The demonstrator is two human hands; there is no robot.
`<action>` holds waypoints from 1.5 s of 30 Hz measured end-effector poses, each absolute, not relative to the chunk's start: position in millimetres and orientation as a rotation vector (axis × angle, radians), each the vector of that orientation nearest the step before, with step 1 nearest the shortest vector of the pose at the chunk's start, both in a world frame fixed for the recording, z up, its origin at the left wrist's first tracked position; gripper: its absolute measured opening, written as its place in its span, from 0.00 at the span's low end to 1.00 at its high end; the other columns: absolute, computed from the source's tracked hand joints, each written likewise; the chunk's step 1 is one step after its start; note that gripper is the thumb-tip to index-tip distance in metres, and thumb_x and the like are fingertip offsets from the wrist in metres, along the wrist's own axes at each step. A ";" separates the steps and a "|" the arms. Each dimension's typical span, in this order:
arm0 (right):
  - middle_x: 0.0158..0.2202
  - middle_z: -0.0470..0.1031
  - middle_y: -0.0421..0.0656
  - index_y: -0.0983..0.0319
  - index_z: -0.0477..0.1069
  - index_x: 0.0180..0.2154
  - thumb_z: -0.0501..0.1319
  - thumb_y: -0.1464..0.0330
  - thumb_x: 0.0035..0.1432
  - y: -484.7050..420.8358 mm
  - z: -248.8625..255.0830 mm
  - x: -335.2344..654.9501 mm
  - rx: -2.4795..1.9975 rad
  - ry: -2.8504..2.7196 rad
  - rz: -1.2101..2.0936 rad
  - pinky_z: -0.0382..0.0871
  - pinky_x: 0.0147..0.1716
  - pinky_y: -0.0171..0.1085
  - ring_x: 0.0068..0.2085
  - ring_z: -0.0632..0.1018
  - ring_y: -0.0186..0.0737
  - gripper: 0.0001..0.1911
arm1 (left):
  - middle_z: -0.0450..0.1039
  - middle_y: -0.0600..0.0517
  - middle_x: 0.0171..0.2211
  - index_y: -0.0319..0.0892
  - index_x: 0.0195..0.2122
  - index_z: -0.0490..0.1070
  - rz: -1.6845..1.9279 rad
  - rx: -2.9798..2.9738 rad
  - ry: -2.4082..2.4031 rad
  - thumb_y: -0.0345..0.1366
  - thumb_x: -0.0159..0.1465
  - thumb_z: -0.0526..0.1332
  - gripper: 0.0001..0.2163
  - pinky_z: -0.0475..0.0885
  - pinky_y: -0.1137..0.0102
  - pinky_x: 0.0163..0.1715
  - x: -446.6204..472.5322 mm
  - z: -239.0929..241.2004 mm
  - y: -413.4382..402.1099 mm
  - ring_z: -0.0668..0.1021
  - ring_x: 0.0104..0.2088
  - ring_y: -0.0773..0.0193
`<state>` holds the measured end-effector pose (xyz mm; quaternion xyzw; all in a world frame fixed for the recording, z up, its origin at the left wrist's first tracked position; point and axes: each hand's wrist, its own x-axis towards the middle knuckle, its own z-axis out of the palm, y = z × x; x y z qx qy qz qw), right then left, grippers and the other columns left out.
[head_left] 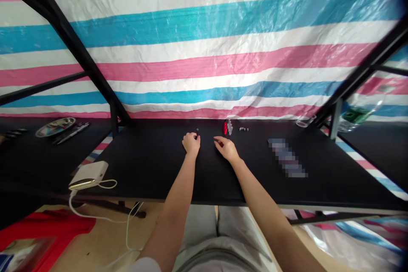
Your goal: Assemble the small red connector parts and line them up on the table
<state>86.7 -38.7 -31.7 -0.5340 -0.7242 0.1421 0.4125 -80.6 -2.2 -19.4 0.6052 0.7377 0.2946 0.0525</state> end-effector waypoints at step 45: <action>0.46 0.70 0.45 0.59 0.73 0.39 0.53 0.71 0.50 -28.2 -38.5 111.3 -1.844 -1.466 0.095 0.53 0.50 0.48 0.49 0.67 0.45 0.15 | 0.66 0.47 0.47 0.46 0.60 0.48 0.789 2.550 1.298 0.30 0.58 0.52 0.28 0.65 0.66 0.45 -6.9 -13.3 -12.3 0.68 0.47 0.59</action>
